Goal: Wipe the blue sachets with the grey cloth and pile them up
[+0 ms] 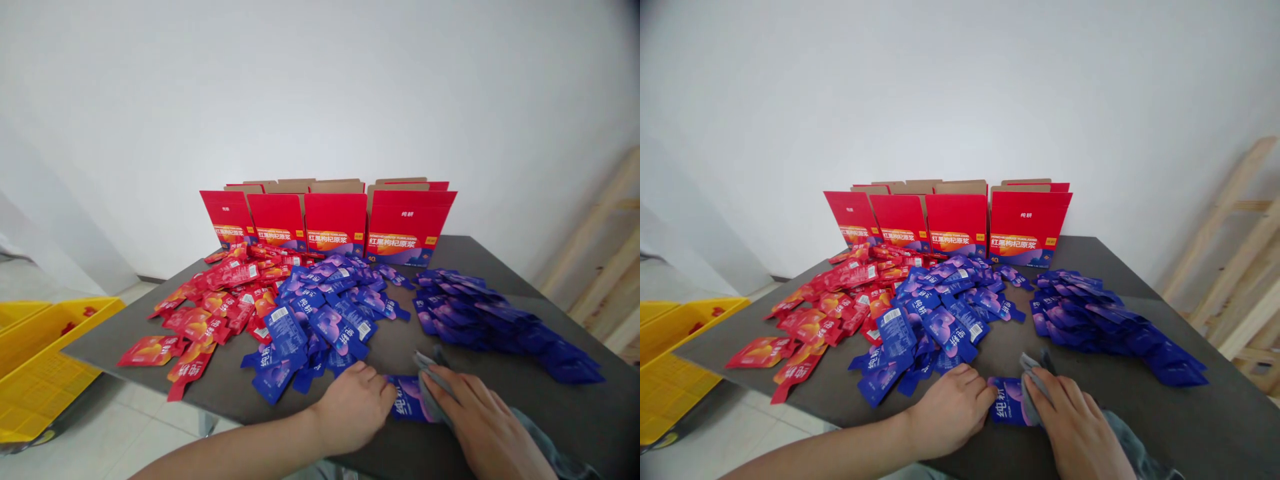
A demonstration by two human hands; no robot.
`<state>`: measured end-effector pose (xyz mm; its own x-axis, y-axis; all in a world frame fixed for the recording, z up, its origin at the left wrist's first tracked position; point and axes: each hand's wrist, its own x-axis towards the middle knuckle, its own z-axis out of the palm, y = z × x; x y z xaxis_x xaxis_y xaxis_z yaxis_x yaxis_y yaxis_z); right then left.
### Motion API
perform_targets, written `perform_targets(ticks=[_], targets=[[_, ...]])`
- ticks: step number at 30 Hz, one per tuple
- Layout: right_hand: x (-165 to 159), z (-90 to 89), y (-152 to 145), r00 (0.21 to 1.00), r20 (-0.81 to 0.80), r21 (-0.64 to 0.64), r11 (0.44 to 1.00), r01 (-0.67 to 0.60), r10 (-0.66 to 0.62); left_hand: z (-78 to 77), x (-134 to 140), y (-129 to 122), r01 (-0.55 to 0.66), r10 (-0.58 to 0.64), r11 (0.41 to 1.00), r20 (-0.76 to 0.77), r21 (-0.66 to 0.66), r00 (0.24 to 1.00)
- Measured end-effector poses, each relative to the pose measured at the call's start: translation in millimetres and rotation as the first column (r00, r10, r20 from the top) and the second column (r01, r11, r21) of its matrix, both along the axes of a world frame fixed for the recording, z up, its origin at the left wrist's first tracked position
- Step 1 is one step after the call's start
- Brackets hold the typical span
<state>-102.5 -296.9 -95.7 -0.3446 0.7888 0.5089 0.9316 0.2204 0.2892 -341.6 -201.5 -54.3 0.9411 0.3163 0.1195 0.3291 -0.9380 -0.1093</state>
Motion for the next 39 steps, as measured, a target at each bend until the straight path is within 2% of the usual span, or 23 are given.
perform_targets(ticks=[2,4,9,11,12,13,14,15,16,17,18,19,20,21,22,23,24,27,32,34,36,39], targets=[[-14,1.6,1,0.998,0.001,0.005,0.998,-0.067,0.067,-0.9,0,1,0.012,-0.012,1.0,-0.003,0.02,1.0],[-14,-2.1,1,0.997,0.006,0.003,0.997,-0.078,0.078,-2.7,0,1,0.023,-0.023,0.999,-0.003,0.035,1.0],[25,-18.4,-3,0.999,0.008,-0.018,0.999,0.051,-0.051,-1.9,-1,4,0.029,-0.029,1.0,0.003,-0.005,1.0],[41,-21.9,-2,0.996,-0.029,-0.028,0.996,0.089,-0.09,3.1,-1,7,-0.005,0.01,0.993,0.037,-0.116,0.999],[49,-22.3,-1,0.993,-0.054,-0.03,0.994,0.106,-0.108,6.2,-1,9,-0.038,0.054,0.976,0.069,-0.216,0.996],[56,-21.8,0,0.989,-0.081,-0.029,0.992,0.123,-0.125,8.9,0,11,-0.077,0.121,0.932,0.103,-0.353,0.987],[62,-20.2,0,0.983,-0.109,-0.02,0.989,0.147,-0.149,10.9,1,13,-0.116,0.21,0.847,0.125,-0.518,0.97],[67,-17.5,1,0.976,-0.137,-0.004,0.985,0.172,-0.171,11.6,3,15,-0.143,0.306,0.707,0.118,-0.692,0.945],[69,-14.0,1,0.969,-0.16,0.015,0.981,0.192,-0.187,10.9,4,16,-0.146,0.39,0.516,0.08,-0.844,0.917],[69,-9.7,2,0.966,-0.173,0.035,0.979,0.201,-0.192,8.7,7,18,-0.128,0.445,0.297,0.019,-0.946,0.895],[65,-5.0,2,0.968,-0.175,0.054,0.98,0.193,-0.181,5.2,9,19,-0.094,0.466,0.084,-0.044,-0.992,0.884],[57,-0.3,2,0.976,-0.165,0.076,0.984,0.16,-0.145,0.9,12,21,-0.055,0.46,-0.094,-0.092,-0.994,0.883],[45,4.0,2,0.986,-0.141,0.082,0.991,0.106,-0.093,-3.8,15,22,-0.018,0.446,-0.223,-0.118,-0.975,0.887],[30,7.4,2,0.994,-0.111,0.077,0.996,0.035,-0.027,-8.4,18,23,0.012,0.431,-0.306,-0.127,-0.952,0.893],[14,9.7,2,0.996,-0.079,0.081,0.996,-0.038,0.044,-12.4,20,23,0.03,0.415,-0.353,-0.127,-0.935,0.901],[-1,10.6,3,0.994,-0.05,0.047,0.995,-0.092,0.095,-15.7,22,24,0.035,0.393,-0.376,-0.126,-0.926,0.911],[-14,10.1,5,0.99,-0.043,0.064,0.989,-0.134,0.137,-18.2,24,25,0.028,0.37,-0.381,-0.124,-0.924,0.921],[-25,1.8,10,0.99,-0.044,0.074,0.988,-0.134,0.137,-21.7,26,28,-0.025,0.313,-0.361,-0.147,-0.932,0.938],[27,-13.7,18,0.989,0.087,0.042,0.992,0.116,-0.119,-21.8,26,32,-0.066,0.309,-0.377,-0.192,-0.924,0.932],[39,-13.4,18,0.98,0.109,0.072,0.984,0.16,-0.168,-21.8,27,32,-0.06,0.313,-0.386,-0.192,-0.921,0.93],[36,-9.3,16,0.987,0.103,0.091,0.99,0.112,-0.121,-22.8,28,31,-0.06,0.307,-0.394,-0.193,-0.917,0.932],[21,-3.4,14,0.996,0.085,0.088,0.995,-0.046,0.038,-25.7,30,30,-0.089,0.295,-0.393,-0.217,-0.915,0.93]])
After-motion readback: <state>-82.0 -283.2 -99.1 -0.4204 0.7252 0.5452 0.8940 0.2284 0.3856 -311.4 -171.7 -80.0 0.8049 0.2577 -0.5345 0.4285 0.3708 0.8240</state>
